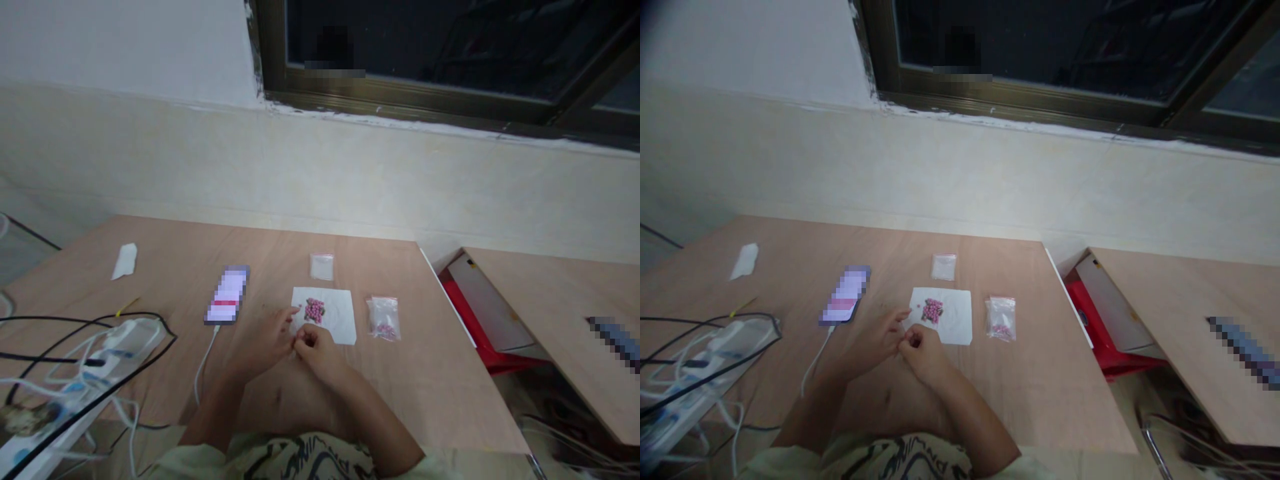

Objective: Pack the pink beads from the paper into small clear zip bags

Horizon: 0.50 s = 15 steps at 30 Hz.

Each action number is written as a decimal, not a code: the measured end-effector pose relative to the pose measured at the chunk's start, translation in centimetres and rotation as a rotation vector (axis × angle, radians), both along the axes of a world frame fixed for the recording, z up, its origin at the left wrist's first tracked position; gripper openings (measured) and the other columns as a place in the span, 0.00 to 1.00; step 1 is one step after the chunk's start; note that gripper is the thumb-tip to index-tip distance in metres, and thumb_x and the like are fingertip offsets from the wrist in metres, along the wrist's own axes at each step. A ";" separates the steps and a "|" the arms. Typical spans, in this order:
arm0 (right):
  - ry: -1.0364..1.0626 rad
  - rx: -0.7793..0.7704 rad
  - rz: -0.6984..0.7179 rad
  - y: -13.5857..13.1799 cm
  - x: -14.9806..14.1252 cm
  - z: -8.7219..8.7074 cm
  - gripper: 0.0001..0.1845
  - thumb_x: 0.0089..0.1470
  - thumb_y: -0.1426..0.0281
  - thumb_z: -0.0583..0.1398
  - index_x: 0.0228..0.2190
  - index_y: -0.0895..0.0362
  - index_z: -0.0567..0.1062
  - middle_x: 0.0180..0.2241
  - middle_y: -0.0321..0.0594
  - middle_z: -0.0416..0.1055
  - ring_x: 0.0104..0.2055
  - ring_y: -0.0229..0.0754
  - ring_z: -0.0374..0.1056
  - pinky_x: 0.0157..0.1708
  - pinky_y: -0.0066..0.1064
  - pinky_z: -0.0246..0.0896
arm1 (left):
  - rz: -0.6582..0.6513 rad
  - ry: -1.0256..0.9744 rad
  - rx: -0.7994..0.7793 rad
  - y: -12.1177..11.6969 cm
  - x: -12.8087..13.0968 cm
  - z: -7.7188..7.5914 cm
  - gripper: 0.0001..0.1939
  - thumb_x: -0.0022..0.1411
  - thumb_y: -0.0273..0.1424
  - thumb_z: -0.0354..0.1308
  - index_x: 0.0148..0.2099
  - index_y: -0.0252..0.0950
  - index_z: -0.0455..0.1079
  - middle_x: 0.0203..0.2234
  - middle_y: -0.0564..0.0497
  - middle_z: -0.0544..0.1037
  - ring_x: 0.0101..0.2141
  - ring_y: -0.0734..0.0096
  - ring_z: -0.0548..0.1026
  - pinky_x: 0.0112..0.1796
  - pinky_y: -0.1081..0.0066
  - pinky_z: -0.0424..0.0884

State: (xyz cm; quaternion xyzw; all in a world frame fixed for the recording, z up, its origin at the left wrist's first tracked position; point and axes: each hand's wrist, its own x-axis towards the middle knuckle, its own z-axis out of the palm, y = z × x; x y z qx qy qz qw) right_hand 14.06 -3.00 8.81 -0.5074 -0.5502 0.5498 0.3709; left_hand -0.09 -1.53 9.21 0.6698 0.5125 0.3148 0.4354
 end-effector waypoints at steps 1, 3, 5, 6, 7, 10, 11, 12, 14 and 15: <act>0.002 -0.007 -0.007 0.2 0.1 0.0 0.05 0.37 0.76 0.51 0.15 0.57 0.61 0.14 0.29 0.56 0.18 0.31 0.52 0.19 0.23 0.45 | -0.031 -0.014 0.026 0.3 -0.1 0.0 0.21 0.45 0.23 0.51 0.45 0.39 0.63 0.43 0.48 0.69 0.43 0.66 0.67 0.44 0.66 0.64; -0.007 -0.028 -0.031 0.7 0.4 -0.1 0.06 0.36 0.76 0.51 0.14 0.57 0.61 0.13 0.29 0.55 0.17 0.30 0.51 0.18 0.23 0.43 | -0.072 -0.012 0.076 0.8 -0.4 0.2 0.21 0.46 0.21 0.47 0.44 0.39 0.65 0.45 0.48 0.68 0.47 0.66 0.64 0.49 0.64 0.58; 0.000 -0.057 -0.048 1.1 0.9 -0.2 0.07 0.37 0.75 0.52 0.12 0.57 0.60 0.12 0.29 0.55 0.16 0.30 0.50 0.17 0.23 0.42 | -0.088 0.006 0.095 1.1 -0.7 0.4 0.20 0.46 0.19 0.45 0.40 0.37 0.67 0.44 0.48 0.69 0.48 0.66 0.64 0.51 0.63 0.56; 0.013 -0.072 -0.056 1.3 1.1 -0.3 0.08 0.37 0.75 0.52 0.12 0.57 0.60 0.11 0.29 0.55 0.16 0.30 0.50 0.17 0.23 0.42 | -0.097 0.010 0.088 1.1 -0.7 0.5 0.19 0.47 0.19 0.45 0.40 0.37 0.67 0.44 0.48 0.70 0.48 0.66 0.64 0.51 0.63 0.56; 0.034 -0.089 -0.062 1.3 1.2 -0.3 0.08 0.38 0.73 0.52 0.12 0.57 0.60 0.11 0.29 0.55 0.15 0.30 0.50 0.17 0.23 0.42 | -0.107 0.015 0.075 1.0 -0.8 0.7 0.18 0.48 0.20 0.46 0.40 0.38 0.67 0.44 0.49 0.70 0.48 0.66 0.64 0.51 0.63 0.56; 0.139 -0.153 -0.072 1.3 1.3 -0.6 0.11 0.40 0.70 0.51 0.12 0.57 0.60 0.10 0.30 0.57 0.14 0.30 0.50 0.16 0.24 0.43 | -0.151 0.026 0.019 0.3 -0.8 0.8 0.18 0.50 0.27 0.52 0.46 0.40 0.64 0.45 0.49 0.70 0.48 0.64 0.64 0.51 0.63 0.58; 0.182 -0.179 -0.068 1.2 1.2 -0.7 0.11 0.40 0.69 0.51 0.12 0.57 0.61 0.11 0.30 0.57 0.14 0.30 0.50 0.17 0.24 0.43 | -0.177 0.028 -0.006 0.1 -0.9 0.7 0.21 0.49 0.30 0.55 0.49 0.41 0.62 0.47 0.49 0.69 0.48 0.63 0.64 0.50 0.63 0.58; 0.228 -0.208 -0.061 1.1 1.1 -0.8 0.11 0.40 0.68 0.51 0.12 0.57 0.61 0.11 0.30 0.58 0.14 0.30 0.51 0.17 0.24 0.44 | -0.200 0.031 -0.030 -0.1 -0.9 0.5 0.26 0.47 0.32 0.57 0.50 0.41 0.60 0.48 0.49 0.67 0.49 0.62 0.64 0.50 0.63 0.59; 0.309 -0.265 -0.055 0.7 0.9 -1.2 0.10 0.39 0.67 0.52 0.13 0.57 0.62 0.12 0.30 0.59 0.14 0.30 0.52 0.17 0.24 0.46 | -0.213 0.037 -0.060 -0.4 -0.9 0.1 0.30 0.44 0.34 0.60 0.52 0.40 0.58 0.49 0.47 0.66 0.49 0.61 0.64 0.50 0.62 0.59; 0.341 -0.288 -0.055 0.6 0.9 -1.5 0.09 0.39 0.66 0.52 0.14 0.57 0.62 0.12 0.30 0.59 0.14 0.30 0.52 0.17 0.24 0.46 | -0.197 0.043 -0.063 -0.4 -0.9 -0.2 0.30 0.44 0.35 0.60 0.52 0.40 0.59 0.49 0.47 0.66 0.49 0.60 0.64 0.50 0.62 0.59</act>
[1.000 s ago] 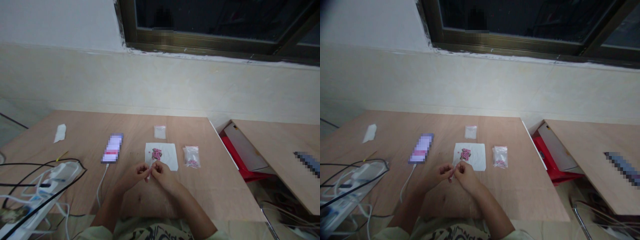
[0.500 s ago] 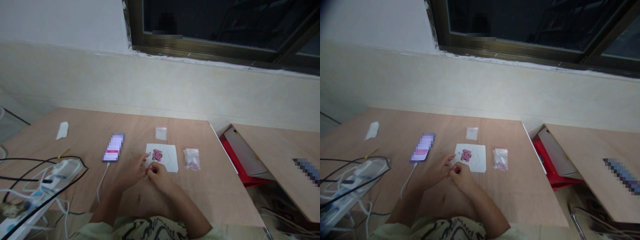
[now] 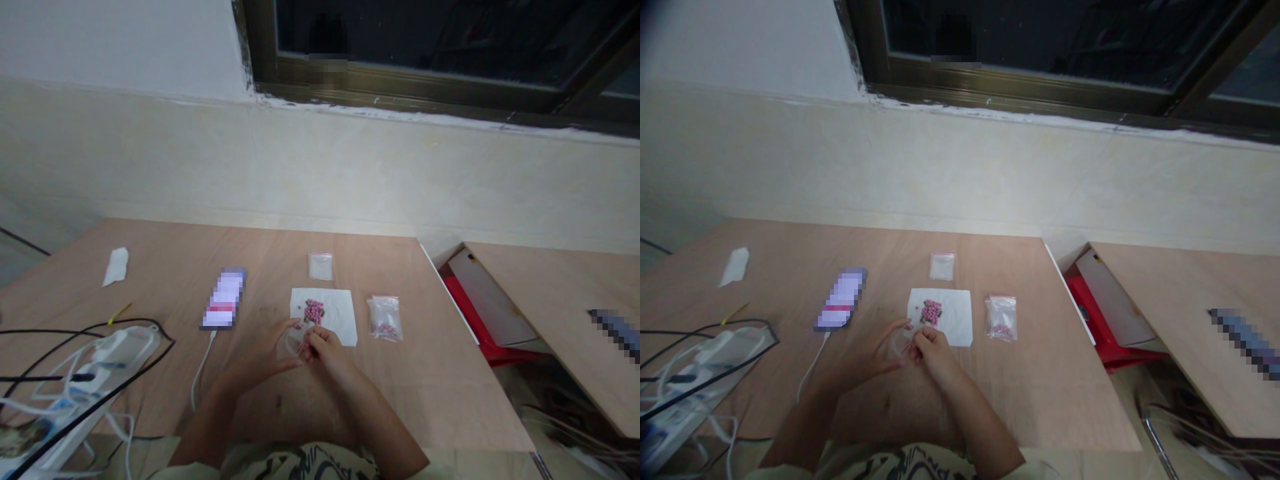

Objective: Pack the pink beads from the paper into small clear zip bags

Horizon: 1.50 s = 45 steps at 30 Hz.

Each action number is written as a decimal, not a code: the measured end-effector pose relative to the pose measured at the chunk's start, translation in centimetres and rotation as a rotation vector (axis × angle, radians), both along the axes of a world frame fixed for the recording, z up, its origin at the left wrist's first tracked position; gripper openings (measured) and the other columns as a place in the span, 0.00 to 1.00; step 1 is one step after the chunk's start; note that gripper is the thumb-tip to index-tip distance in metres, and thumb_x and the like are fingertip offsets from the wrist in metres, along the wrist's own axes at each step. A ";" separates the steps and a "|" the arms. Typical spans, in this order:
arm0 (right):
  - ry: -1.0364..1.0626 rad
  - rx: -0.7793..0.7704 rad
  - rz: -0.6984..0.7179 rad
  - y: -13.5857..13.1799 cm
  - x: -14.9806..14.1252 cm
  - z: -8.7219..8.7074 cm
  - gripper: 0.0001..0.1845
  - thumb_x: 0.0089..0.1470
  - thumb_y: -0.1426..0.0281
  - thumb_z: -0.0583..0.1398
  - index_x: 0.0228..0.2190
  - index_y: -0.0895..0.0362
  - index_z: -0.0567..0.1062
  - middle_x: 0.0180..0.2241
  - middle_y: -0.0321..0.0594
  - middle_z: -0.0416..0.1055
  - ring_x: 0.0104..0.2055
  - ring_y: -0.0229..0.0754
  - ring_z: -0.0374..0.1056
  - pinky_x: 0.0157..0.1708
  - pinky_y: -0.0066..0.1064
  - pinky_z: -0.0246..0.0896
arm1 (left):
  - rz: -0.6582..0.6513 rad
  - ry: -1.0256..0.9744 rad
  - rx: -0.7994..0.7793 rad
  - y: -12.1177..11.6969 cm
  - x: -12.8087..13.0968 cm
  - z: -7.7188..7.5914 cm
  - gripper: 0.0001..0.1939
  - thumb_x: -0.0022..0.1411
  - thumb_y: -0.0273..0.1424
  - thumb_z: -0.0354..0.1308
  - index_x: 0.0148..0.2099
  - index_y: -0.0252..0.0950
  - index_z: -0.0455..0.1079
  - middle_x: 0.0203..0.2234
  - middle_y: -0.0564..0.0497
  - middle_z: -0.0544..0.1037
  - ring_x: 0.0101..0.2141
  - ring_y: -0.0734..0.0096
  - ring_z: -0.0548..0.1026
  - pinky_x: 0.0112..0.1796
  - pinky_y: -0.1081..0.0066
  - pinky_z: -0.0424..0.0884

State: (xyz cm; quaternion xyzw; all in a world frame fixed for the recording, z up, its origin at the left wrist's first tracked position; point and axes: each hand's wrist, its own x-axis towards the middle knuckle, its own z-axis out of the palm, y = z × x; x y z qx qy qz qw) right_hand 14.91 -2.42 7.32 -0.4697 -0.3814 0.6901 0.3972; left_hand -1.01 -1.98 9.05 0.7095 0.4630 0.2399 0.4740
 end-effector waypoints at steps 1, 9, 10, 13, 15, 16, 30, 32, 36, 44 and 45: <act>0.022 -0.015 -0.001 -0.1 0.0 -0.3 0.09 0.39 0.66 0.53 0.15 0.57 0.62 0.13 0.31 0.60 0.14 0.31 0.53 0.17 0.24 0.47 | 0.028 0.008 0.004 0.0 0.0 -0.3 0.29 0.44 0.35 0.60 0.51 0.40 0.60 0.48 0.46 0.67 0.49 0.60 0.64 0.50 0.62 0.59; -0.589 0.189 -0.320 1.1 1.8 -3.9 0.08 0.41 0.65 0.56 0.23 0.56 0.63 0.15 0.29 0.57 0.19 0.35 0.54 0.21 0.25 0.46 | 0.160 0.084 0.027 0.1 0.1 -1.4 0.25 0.46 0.35 0.58 0.49 0.39 0.60 0.46 0.46 0.68 0.48 0.59 0.64 0.50 0.57 0.57; -0.688 0.200 -0.317 1.3 2.0 -4.1 0.07 0.42 0.66 0.56 0.24 0.56 0.63 0.15 0.29 0.56 0.18 0.35 0.54 0.20 0.25 0.45 | 0.163 0.099 0.040 0.2 0.1 -1.5 0.26 0.46 0.35 0.58 0.49 0.38 0.60 0.46 0.45 0.68 0.47 0.59 0.64 0.49 0.56 0.58; -0.887 0.198 -0.242 1.8 2.1 -4.5 0.05 0.45 0.68 0.55 0.27 0.57 0.64 0.14 0.29 0.56 0.17 0.35 0.54 0.19 0.24 0.42 | 0.152 0.151 0.099 0.6 0.2 -1.6 0.25 0.46 0.35 0.58 0.48 0.36 0.60 0.45 0.44 0.68 0.47 0.58 0.64 0.49 0.55 0.58; -0.956 0.202 -0.209 1.9 2.1 -4.6 0.05 0.46 0.69 0.54 0.28 0.57 0.65 0.14 0.29 0.57 0.17 0.34 0.55 0.19 0.24 0.42 | 0.139 0.170 0.136 1.0 0.2 -1.6 0.25 0.46 0.34 0.58 0.48 0.36 0.60 0.45 0.44 0.68 0.48 0.58 0.64 0.49 0.55 0.58; -0.976 0.204 -0.198 1.9 2.1 -4.6 0.05 0.46 0.69 0.54 0.29 0.57 0.66 0.14 0.29 0.57 0.18 0.35 0.55 0.18 0.24 0.41 | 0.138 0.173 0.147 1.2 0.1 -1.6 0.25 0.46 0.35 0.58 0.48 0.36 0.60 0.45 0.44 0.68 0.48 0.58 0.64 0.49 0.56 0.58; -0.925 0.274 -0.200 1.8 2.9 -4.9 0.06 0.44 0.67 0.55 0.23 0.57 0.69 0.15 0.31 0.59 0.18 0.34 0.55 0.19 0.24 0.44 | 0.126 0.114 0.135 1.8 0.1 -2.2 0.27 0.43 0.37 0.60 0.48 0.36 0.63 0.44 0.43 0.70 0.46 0.57 0.66 0.48 0.59 0.60; -0.841 0.272 -0.249 1.6 2.9 -4.4 0.07 0.44 0.66 0.56 0.23 0.58 0.69 0.14 0.30 0.57 0.17 0.34 0.54 0.19 0.23 0.45 | 0.146 0.124 0.112 1.4 0.3 -2.0 0.27 0.43 0.37 0.60 0.47 0.35 0.63 0.45 0.43 0.69 0.47 0.56 0.65 0.48 0.58 0.59; -0.656 0.327 -0.256 1.1 1.9 -2.6 0.10 0.44 0.64 0.56 0.23 0.58 0.69 0.14 0.29 0.55 0.17 0.33 0.52 0.19 0.23 0.45 | 0.139 0.124 0.077 0.7 0.8 -1.8 0.28 0.43 0.36 0.60 0.48 0.35 0.62 0.46 0.43 0.68 0.48 0.56 0.64 0.49 0.57 0.58; -0.617 0.387 -0.133 0.5 0.5 -1.1 0.10 0.46 0.65 0.53 0.25 0.58 0.70 0.15 0.30 0.56 0.19 0.34 0.53 0.20 0.24 0.47 | 0.095 0.160 0.124 1.1 0.9 -2.3 0.29 0.45 0.39 0.59 0.50 0.35 0.61 0.47 0.43 0.68 0.47 0.56 0.64 0.49 0.59 0.58; -0.652 0.379 -0.171 0.5 0.9 -1.3 0.10 0.47 0.65 0.53 0.25 0.58 0.69 0.15 0.30 0.57 0.19 0.34 0.54 0.21 0.24 0.47 | 0.093 0.169 0.141 1.2 0.7 -2.4 0.30 0.45 0.40 0.58 0.50 0.34 0.60 0.47 0.43 0.67 0.48 0.56 0.64 0.49 0.59 0.58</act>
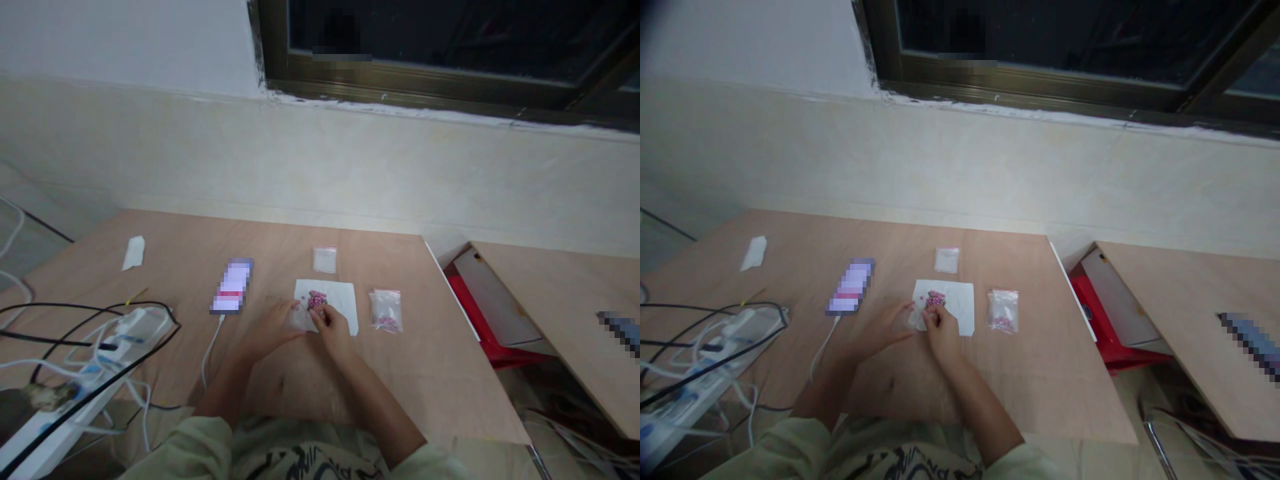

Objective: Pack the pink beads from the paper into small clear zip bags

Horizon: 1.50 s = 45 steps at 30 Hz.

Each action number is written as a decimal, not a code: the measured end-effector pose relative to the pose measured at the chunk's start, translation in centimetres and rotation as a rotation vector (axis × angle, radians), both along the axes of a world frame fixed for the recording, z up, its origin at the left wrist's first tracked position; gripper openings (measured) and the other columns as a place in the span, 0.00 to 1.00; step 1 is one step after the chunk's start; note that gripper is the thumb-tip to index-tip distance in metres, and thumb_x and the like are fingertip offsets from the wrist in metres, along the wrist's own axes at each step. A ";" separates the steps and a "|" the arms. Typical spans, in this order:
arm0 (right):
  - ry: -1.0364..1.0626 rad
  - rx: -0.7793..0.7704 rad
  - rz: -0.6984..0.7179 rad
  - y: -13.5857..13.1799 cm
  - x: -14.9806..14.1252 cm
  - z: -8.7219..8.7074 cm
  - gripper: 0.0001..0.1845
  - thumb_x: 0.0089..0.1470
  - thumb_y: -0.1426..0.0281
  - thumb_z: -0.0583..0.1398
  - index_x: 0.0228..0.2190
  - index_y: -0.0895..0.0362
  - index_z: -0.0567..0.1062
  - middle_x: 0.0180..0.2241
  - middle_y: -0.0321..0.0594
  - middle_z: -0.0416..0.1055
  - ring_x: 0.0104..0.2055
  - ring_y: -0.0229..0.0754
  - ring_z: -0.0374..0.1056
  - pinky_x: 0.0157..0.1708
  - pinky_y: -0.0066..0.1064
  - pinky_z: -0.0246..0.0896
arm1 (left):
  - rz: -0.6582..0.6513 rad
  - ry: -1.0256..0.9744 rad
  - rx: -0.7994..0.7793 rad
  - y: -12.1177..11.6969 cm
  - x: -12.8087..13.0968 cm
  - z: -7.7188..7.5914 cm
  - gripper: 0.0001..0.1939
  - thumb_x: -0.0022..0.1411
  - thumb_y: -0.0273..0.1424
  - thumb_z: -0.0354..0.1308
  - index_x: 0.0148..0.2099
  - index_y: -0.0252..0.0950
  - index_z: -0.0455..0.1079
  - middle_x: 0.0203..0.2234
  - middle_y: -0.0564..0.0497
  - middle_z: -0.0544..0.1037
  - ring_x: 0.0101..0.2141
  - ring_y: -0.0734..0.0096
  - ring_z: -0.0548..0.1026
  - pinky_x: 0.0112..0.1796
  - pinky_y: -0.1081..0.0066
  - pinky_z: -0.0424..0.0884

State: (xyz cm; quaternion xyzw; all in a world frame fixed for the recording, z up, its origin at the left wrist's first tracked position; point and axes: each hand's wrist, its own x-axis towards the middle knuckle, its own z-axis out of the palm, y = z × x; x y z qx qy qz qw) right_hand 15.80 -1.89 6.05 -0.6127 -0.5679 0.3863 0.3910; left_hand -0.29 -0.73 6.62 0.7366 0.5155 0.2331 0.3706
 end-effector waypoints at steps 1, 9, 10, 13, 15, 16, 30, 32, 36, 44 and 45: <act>-0.035 -0.006 -0.045 0.0 0.4 -0.3 0.09 0.47 0.65 0.53 0.25 0.58 0.68 0.16 0.31 0.58 0.19 0.35 0.54 0.21 0.24 0.47 | 0.003 0.005 0.016 0.1 -0.1 -0.1 0.30 0.46 0.40 0.57 0.51 0.34 0.59 0.48 0.43 0.66 0.48 0.57 0.63 0.49 0.60 0.57; -0.357 -0.169 -0.091 0.5 0.6 -2.7 0.09 0.47 0.69 0.53 0.32 0.58 0.66 0.19 0.35 0.64 0.21 0.37 0.60 0.19 0.24 0.45 | 0.034 0.031 -0.031 0.0 -0.5 0.4 0.29 0.47 0.38 0.57 0.51 0.34 0.57 0.49 0.43 0.64 0.50 0.62 0.62 0.50 0.63 0.56; -0.380 -0.168 -0.091 0.6 0.4 -2.8 0.09 0.48 0.69 0.52 0.33 0.58 0.66 0.20 0.35 0.65 0.21 0.37 0.60 0.19 0.24 0.45 | 0.041 0.025 -0.033 0.0 -0.5 0.5 0.29 0.47 0.38 0.57 0.51 0.35 0.58 0.49 0.43 0.65 0.50 0.62 0.62 0.50 0.62 0.57; -0.397 -0.150 -0.085 0.7 0.2 -3.0 0.08 0.49 0.69 0.51 0.32 0.57 0.67 0.20 0.36 0.65 0.21 0.37 0.60 0.19 0.25 0.45 | 0.054 -0.010 -0.030 0.2 -0.5 0.7 0.28 0.46 0.36 0.58 0.50 0.36 0.59 0.47 0.43 0.66 0.49 0.61 0.63 0.50 0.61 0.57; -0.374 -0.126 -0.095 0.9 0.4 -3.2 0.07 0.48 0.68 0.52 0.28 0.56 0.68 0.19 0.35 0.64 0.20 0.37 0.60 0.19 0.25 0.45 | 0.066 -0.052 -0.031 0.3 -0.5 0.6 0.28 0.44 0.35 0.59 0.49 0.35 0.61 0.47 0.43 0.67 0.48 0.58 0.64 0.49 0.60 0.57; -0.351 -0.113 -0.105 1.1 0.5 -3.2 0.07 0.47 0.67 0.52 0.27 0.56 0.68 0.18 0.35 0.63 0.20 0.37 0.59 0.19 0.25 0.44 | 0.072 -0.075 -0.029 0.5 -0.5 0.4 0.28 0.43 0.35 0.60 0.49 0.35 0.61 0.46 0.42 0.67 0.48 0.57 0.64 0.49 0.59 0.57; -0.133 0.161 0.081 1.4 -0.7 1.4 0.09 0.45 0.65 0.58 0.29 0.54 0.75 0.32 0.43 0.65 0.40 0.44 0.60 0.42 0.36 0.54 | 0.052 -0.070 0.053 2.1 1.8 0.9 0.22 0.45 0.30 0.58 0.46 0.34 0.64 0.43 0.41 0.70 0.45 0.53 0.66 0.47 0.58 0.57; -0.129 0.131 0.088 1.2 -0.6 1.2 0.08 0.43 0.66 0.60 0.29 0.54 0.76 0.38 0.45 0.64 0.45 0.46 0.58 0.43 0.38 0.54 | 0.061 -0.059 0.054 1.9 2.1 1.6 0.21 0.45 0.29 0.57 0.45 0.32 0.64 0.42 0.41 0.70 0.45 0.54 0.66 0.47 0.57 0.57; 0.073 0.020 0.142 1.2 0.0 0.8 0.08 0.45 0.67 0.57 0.25 0.56 0.75 0.35 0.43 0.68 0.40 0.44 0.63 0.33 0.33 0.61 | 0.105 -0.117 0.047 1.5 2.0 1.7 0.27 0.42 0.30 0.60 0.47 0.33 0.62 0.44 0.42 0.68 0.47 0.56 0.63 0.49 0.57 0.56; 0.227 0.026 0.027 0.4 1.8 2.4 0.11 0.47 0.63 0.55 0.28 0.55 0.74 0.32 0.40 0.73 0.37 0.42 0.66 0.34 0.33 0.61 | 0.527 -0.627 -0.356 -1.4 -0.1 0.9 0.18 0.51 0.34 0.53 0.46 0.37 0.62 0.45 0.47 0.70 0.47 0.59 0.66 0.44 0.64 0.65; 0.226 0.022 0.033 0.2 1.8 2.4 0.12 0.47 0.63 0.55 0.28 0.55 0.74 0.33 0.40 0.73 0.38 0.43 0.66 0.34 0.33 0.61 | 0.506 -0.710 -0.430 -1.7 0.0 0.8 0.15 0.52 0.33 0.53 0.44 0.37 0.64 0.42 0.48 0.72 0.45 0.59 0.68 0.42 0.64 0.66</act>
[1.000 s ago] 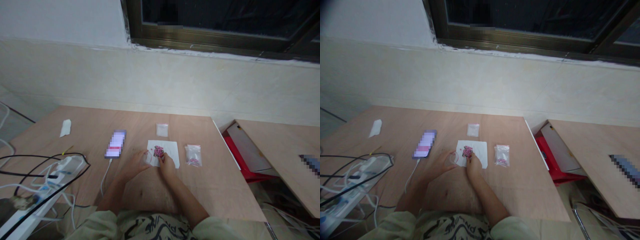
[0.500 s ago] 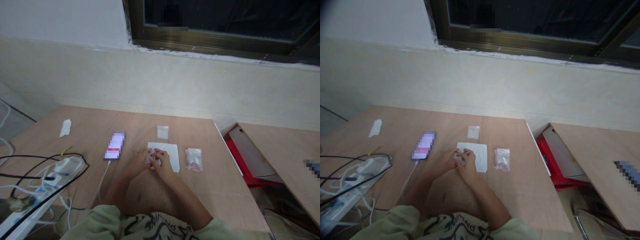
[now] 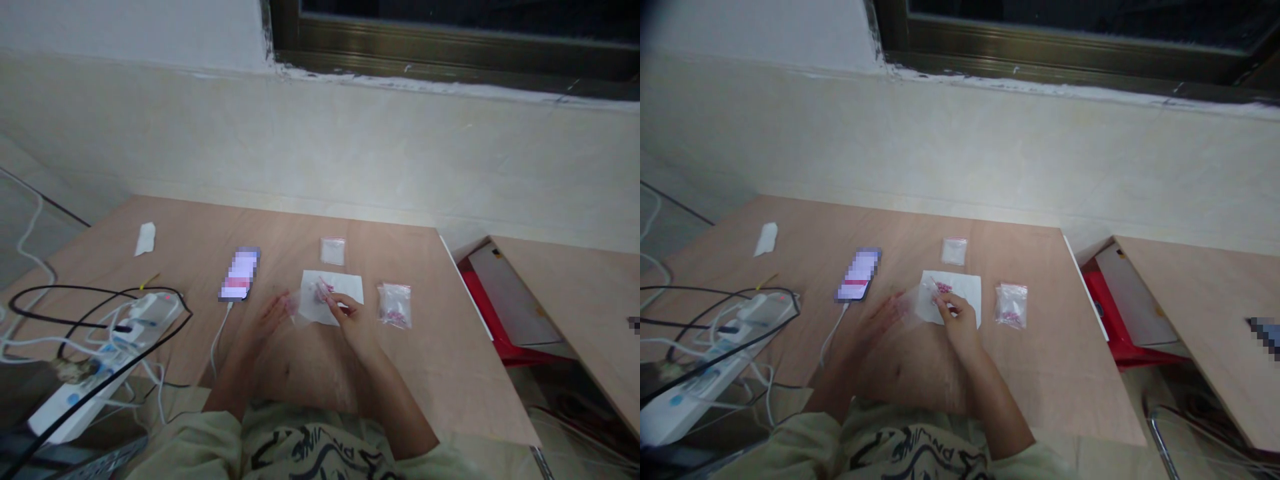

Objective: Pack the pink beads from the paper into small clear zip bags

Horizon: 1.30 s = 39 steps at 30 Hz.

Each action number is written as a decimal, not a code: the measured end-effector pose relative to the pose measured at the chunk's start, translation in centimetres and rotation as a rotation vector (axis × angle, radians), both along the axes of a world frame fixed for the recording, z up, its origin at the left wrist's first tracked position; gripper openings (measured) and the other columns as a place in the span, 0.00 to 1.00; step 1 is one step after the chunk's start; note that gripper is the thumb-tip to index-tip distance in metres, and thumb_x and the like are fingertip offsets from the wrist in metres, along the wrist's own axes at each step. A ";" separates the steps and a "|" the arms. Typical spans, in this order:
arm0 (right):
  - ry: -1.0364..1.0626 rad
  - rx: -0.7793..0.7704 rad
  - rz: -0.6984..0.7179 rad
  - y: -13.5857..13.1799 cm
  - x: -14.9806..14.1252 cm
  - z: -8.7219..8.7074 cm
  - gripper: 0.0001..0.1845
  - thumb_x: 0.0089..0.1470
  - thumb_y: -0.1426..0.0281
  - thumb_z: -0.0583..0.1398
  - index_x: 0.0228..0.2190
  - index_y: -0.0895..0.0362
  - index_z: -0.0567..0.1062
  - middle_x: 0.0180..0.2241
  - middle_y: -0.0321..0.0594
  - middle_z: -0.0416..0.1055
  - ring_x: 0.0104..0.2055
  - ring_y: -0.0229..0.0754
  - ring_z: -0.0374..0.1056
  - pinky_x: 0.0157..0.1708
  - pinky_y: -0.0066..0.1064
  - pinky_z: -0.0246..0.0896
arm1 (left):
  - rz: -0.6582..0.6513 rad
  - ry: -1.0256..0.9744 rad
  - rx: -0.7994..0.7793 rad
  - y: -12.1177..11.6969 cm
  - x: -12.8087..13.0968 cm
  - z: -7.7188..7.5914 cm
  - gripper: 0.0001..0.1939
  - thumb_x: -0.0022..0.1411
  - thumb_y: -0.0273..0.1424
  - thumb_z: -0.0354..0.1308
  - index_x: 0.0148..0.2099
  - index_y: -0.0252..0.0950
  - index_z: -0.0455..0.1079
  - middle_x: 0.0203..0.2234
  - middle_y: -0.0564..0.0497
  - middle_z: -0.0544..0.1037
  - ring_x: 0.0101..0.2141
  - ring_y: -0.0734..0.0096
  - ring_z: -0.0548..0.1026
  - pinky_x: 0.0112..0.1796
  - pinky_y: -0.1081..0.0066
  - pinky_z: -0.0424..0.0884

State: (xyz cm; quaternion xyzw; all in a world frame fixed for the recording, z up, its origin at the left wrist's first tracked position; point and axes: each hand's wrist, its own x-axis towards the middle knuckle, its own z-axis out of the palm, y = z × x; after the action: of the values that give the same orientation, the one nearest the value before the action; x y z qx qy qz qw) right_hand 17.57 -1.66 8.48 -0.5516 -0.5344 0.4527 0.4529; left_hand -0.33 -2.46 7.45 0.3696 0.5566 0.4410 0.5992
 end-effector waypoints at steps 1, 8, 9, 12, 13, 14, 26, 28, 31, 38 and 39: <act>0.004 -0.009 0.013 -0.2 -0.1 0.0 0.12 0.46 0.63 0.55 0.28 0.56 0.74 0.33 0.41 0.73 0.38 0.43 0.66 0.34 0.33 0.61 | -0.026 -0.090 -0.034 -0.3 0.2 -0.2 0.14 0.52 0.33 0.53 0.42 0.37 0.65 0.39 0.48 0.74 0.43 0.59 0.70 0.41 0.64 0.68; 0.034 -0.076 -0.084 0.7 0.6 -1.9 0.16 0.45 0.63 0.55 0.35 0.59 0.71 0.32 0.43 0.71 0.31 0.40 0.65 0.26 0.29 0.60 | 0.110 -0.450 -0.072 0.2 1.0 -3.0 0.09 0.49 0.28 0.59 0.35 0.33 0.66 0.27 0.51 0.77 0.28 0.70 0.75 0.33 0.68 0.72; -0.052 -0.063 -0.126 1.1 1.0 -2.4 0.15 0.44 0.64 0.55 0.34 0.60 0.71 0.31 0.43 0.70 0.29 0.39 0.64 0.26 0.30 0.60 | 0.129 -0.475 -0.078 0.4 0.8 -3.4 0.09 0.49 0.27 0.59 0.35 0.33 0.66 0.26 0.52 0.77 0.27 0.72 0.75 0.32 0.69 0.72; -0.359 -0.007 -0.148 2.6 1.9 -3.7 0.12 0.41 0.72 0.55 0.32 0.60 0.71 0.31 0.42 0.69 0.28 0.38 0.61 0.30 0.31 0.58 | 0.159 -0.510 -0.088 1.1 0.2 -4.0 0.07 0.50 0.26 0.58 0.34 0.33 0.65 0.25 0.52 0.76 0.26 0.73 0.75 0.30 0.71 0.72; -0.436 0.010 -0.124 3.0 2.1 -4.0 0.12 0.41 0.73 0.55 0.32 0.60 0.72 0.31 0.42 0.69 0.29 0.38 0.61 0.32 0.32 0.58 | 0.165 -0.518 -0.089 1.3 0.0 -4.0 0.08 0.50 0.25 0.58 0.35 0.33 0.65 0.25 0.53 0.76 0.26 0.74 0.75 0.30 0.72 0.72; -0.492 0.024 -0.095 3.5 2.1 -4.4 0.13 0.41 0.75 0.55 0.32 0.59 0.72 0.32 0.42 0.69 0.30 0.39 0.61 0.34 0.32 0.57 | 0.172 -0.528 -0.089 1.4 -0.1 -4.0 0.08 0.50 0.25 0.57 0.35 0.33 0.65 0.25 0.53 0.76 0.25 0.74 0.75 0.29 0.72 0.72; -0.642 0.015 0.071 5.5 2.4 -6.4 0.06 0.43 0.74 0.57 0.28 0.61 0.72 0.29 0.42 0.67 0.32 0.40 0.62 0.34 0.30 0.56 | 0.192 -0.534 -0.139 2.3 0.1 -4.5 0.07 0.52 0.23 0.53 0.36 0.34 0.62 0.23 0.54 0.76 0.24 0.75 0.75 0.26 0.74 0.72; -0.653 0.001 0.081 5.6 2.4 -6.3 0.06 0.43 0.75 0.57 0.27 0.62 0.71 0.28 0.43 0.67 0.32 0.40 0.61 0.34 0.30 0.56 | 0.173 -0.538 -0.131 2.2 0.1 -4.5 0.06 0.53 0.24 0.52 0.36 0.35 0.63 0.24 0.54 0.76 0.25 0.74 0.75 0.27 0.73 0.72; -0.661 -0.014 0.079 5.7 2.2 -6.3 0.04 0.43 0.75 0.56 0.25 0.62 0.71 0.28 0.44 0.67 0.32 0.40 0.61 0.34 0.31 0.56 | 0.145 -0.532 -0.140 2.0 0.2 -4.4 0.05 0.54 0.26 0.52 0.36 0.35 0.64 0.24 0.54 0.76 0.24 0.73 0.75 0.28 0.72 0.72; -0.399 0.002 -0.070 4.1 2.2 -3.0 0.06 0.47 0.70 0.53 0.26 0.60 0.69 0.24 0.38 0.67 0.25 0.36 0.60 0.27 0.27 0.55 | 0.067 -0.549 -0.118 1.3 0.2 -4.2 0.05 0.55 0.28 0.51 0.37 0.36 0.64 0.25 0.54 0.76 0.25 0.70 0.74 0.28 0.69 0.71; -0.343 0.014 -0.047 3.8 2.0 -2.2 0.07 0.46 0.69 0.54 0.25 0.59 0.69 0.24 0.37 0.68 0.24 0.35 0.59 0.25 0.27 0.54 | 0.055 -0.559 -0.101 1.3 0.2 -4.2 0.05 0.55 0.28 0.52 0.37 0.36 0.64 0.25 0.54 0.76 0.25 0.70 0.74 0.28 0.69 0.71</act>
State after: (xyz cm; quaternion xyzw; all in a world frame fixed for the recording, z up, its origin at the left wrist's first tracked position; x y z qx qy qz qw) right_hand 19.55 2.13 6.25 -0.6300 -0.5939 0.3373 0.3696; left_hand -0.10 -1.21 3.26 0.1881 0.4010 0.5135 0.7350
